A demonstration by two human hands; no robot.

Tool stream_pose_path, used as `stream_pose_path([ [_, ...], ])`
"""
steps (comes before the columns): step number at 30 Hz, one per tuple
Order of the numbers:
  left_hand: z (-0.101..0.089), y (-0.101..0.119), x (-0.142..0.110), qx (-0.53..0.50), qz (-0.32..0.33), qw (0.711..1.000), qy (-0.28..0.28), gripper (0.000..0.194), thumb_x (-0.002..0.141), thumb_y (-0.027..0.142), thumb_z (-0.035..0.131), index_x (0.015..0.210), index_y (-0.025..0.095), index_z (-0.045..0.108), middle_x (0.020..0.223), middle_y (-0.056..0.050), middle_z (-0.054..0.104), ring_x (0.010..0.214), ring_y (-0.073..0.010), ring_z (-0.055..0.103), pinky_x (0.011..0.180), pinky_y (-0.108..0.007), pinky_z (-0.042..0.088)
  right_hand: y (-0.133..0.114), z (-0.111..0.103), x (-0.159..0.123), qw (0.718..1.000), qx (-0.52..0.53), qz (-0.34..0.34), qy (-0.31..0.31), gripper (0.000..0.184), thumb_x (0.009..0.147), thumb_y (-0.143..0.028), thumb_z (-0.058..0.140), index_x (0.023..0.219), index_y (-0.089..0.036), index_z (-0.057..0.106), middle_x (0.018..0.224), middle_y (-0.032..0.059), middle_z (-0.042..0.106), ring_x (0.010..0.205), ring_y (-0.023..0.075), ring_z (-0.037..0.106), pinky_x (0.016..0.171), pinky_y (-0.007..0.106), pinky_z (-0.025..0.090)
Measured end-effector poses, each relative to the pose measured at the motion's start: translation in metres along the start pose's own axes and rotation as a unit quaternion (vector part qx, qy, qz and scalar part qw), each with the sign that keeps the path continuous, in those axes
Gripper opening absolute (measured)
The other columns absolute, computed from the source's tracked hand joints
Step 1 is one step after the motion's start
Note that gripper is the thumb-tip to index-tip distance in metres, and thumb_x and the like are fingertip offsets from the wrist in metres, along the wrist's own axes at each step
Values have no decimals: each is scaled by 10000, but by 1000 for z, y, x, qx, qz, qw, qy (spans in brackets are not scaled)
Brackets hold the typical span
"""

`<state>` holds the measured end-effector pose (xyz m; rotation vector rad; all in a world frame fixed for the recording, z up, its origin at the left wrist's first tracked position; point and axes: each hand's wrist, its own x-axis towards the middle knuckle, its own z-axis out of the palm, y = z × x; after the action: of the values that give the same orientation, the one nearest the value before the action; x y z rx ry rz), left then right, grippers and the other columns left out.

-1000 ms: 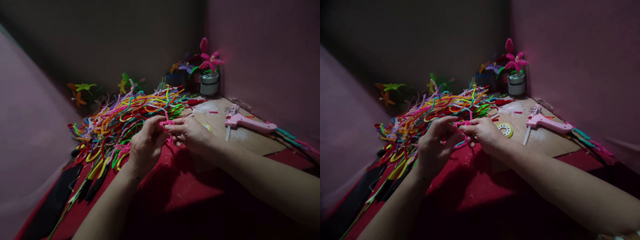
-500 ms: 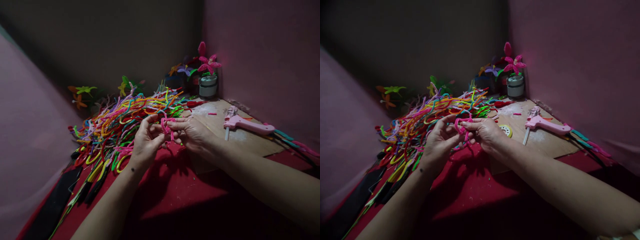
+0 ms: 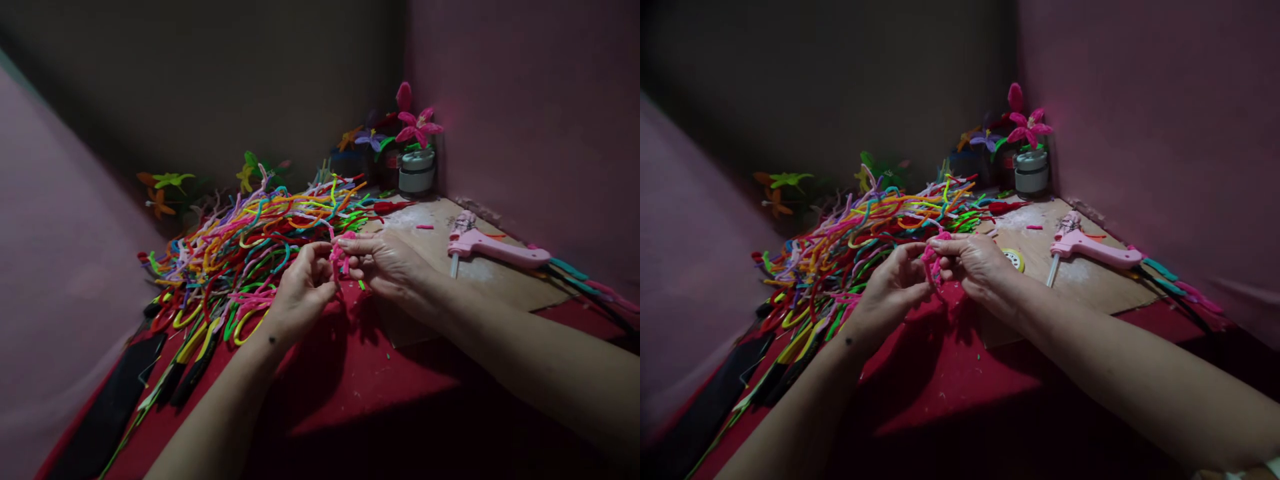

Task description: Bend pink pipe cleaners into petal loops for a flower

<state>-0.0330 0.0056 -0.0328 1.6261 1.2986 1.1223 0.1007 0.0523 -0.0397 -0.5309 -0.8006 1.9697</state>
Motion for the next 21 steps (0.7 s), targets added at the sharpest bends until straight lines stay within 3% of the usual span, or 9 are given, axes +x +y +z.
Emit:
stream_pose_path([
  [3, -8, 8, 1, 33, -37, 995, -81, 256, 632, 83, 539, 876, 145, 586, 648, 35, 519, 528, -56, 429, 488, -171, 338, 0, -1, 1, 1000, 0, -10, 15, 49, 678, -76, 580, 634, -97, 578, 541, -2, 547, 419, 43, 417, 366, 161, 290],
  [6, -15, 14, -1, 66, -95, 987, -113, 126, 644, 94, 509, 720, 127, 604, 565, 39, 481, 450, -40, 377, 424, -161, 299, 0, -1, 1, 1000, -4, -15, 10, 136, 711, -132, 573, 579, -108, 551, 499, -11, 513, 413, 50, 408, 359, 169, 290],
  [11, -17, 16, -3, -81, -146, 973, -157, 198, 699, 189, 561, 891, 140, 569, 609, 2, 562, 429, -66, 469, 396, -171, 353, 0, 2, -1, 998, -47, -35, 2, 143, 688, -157, 616, 567, -113, 552, 482, -19, 506, 397, 51, 409, 348, 172, 281],
  [14, -14, 16, -4, -145, -145, 970, -130, 226, 739, 309, 571, 914, 169, 544, 651, -3, 586, 432, -78, 513, 361, -165, 352, 0, 2, -2, 996, -84, -41, -4, 142, 674, -163, 627, 560, -119, 555, 480, -10, 526, 387, 59, 433, 354, 182, 299],
  [18, -11, 17, -4, -66, -126, 987, -72, 243, 757, 393, 560, 767, 150, 563, 462, 28, 526, 335, -54, 429, 322, -149, 297, 1, 1, -2, 991, -125, -52, 0, 127, 670, -189, 634, 581, -116, 582, 489, -6, 544, 374, 53, 434, 349, 183, 302],
  [21, -8, 19, -5, -31, -116, 992, -48, 278, 775, 408, 533, 700, 142, 553, 428, 23, 526, 304, -49, 398, 311, -153, 270, 2, 0, -1, 990, -130, -62, 1, 132, 652, -206, 658, 584, -118, 586, 488, -15, 538, 367, 45, 421, 342, 178, 300],
])
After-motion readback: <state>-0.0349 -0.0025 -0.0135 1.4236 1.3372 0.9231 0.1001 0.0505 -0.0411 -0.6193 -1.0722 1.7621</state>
